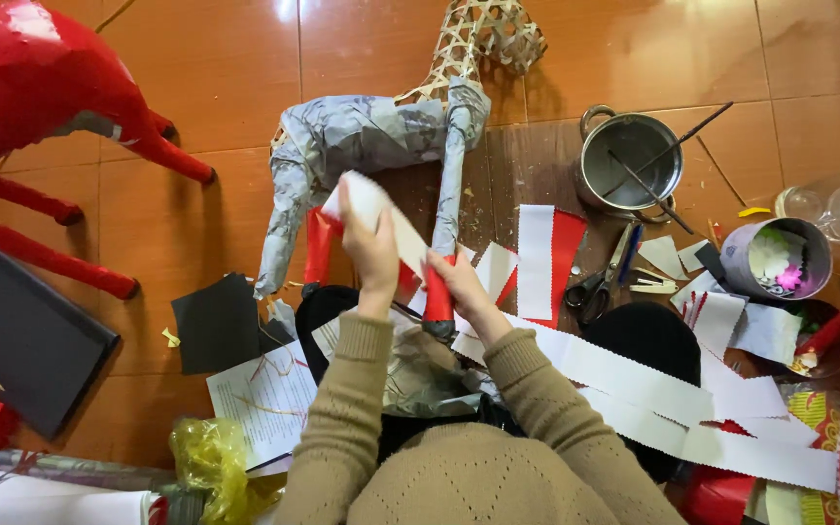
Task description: Decorating a giraffe-shaped model by wrapping it with red and white paper strips
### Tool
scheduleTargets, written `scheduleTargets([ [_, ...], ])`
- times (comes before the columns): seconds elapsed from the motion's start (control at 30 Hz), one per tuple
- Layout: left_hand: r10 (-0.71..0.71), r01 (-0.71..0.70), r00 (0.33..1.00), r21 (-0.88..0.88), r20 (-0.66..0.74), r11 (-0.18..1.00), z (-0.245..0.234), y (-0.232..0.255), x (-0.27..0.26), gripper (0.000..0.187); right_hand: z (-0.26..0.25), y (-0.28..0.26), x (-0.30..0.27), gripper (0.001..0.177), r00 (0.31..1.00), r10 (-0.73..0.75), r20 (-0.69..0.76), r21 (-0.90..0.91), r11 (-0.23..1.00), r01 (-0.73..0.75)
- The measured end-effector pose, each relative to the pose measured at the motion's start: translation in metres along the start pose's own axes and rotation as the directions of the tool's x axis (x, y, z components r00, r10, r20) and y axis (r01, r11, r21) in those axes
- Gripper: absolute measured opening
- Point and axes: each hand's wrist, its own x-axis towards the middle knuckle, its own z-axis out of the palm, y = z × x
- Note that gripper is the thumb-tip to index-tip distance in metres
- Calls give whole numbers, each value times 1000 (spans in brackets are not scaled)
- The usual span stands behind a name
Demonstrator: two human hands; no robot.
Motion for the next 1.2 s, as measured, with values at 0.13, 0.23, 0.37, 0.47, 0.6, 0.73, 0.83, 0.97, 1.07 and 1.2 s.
scheduleTargets([
  [0.13, 481, -500, 838, 714, 256, 491, 89, -22, -17, 31, 4, -24, -36, 87, 787, -613, 70, -681, 548, 487],
  [0.23, 598, -655, 728, 597, 335, 463, 139, -22, -66, 29, -4, -7, -29, 74, 815, -578, -43, -568, 685, 455],
  [0.37, 226, -362, 730, 84, 645, 928, 69, 72, -71, 94, -22, 8, -9, 47, 870, -432, -239, -228, 896, 382],
  [0.47, 108, -134, 835, 8, 539, 991, 48, 22, -78, 63, -33, 22, 9, 33, 906, -272, -325, 46, 952, 302],
  [0.6, -626, 540, 524, 344, 577, 768, 35, -23, -82, 72, -60, 63, 57, 33, 901, -55, -431, 280, 941, 191],
  [0.73, -650, 713, 481, 168, 589, 680, 16, 29, -76, 68, -55, 46, 44, 35, 910, -39, -414, 264, 951, 161],
  [0.83, -660, 658, 491, 254, 568, 709, 9, 33, -76, 76, -65, 58, 49, 32, 951, 13, -308, 273, 959, 75],
  [0.97, -642, 673, 475, 221, 602, 706, 18, 4, -79, 72, -89, 68, 69, 29, 948, 31, -315, 426, 898, 113],
  [1.07, -640, 624, 462, 288, 614, 727, 13, 22, -73, 69, -182, 91, 106, 36, 863, 29, -505, 477, 842, 251],
  [1.2, -661, 542, 462, 401, 592, 738, 25, -10, -80, 63, -187, -11, 54, 33, 610, -107, -785, 90, 955, 282],
])
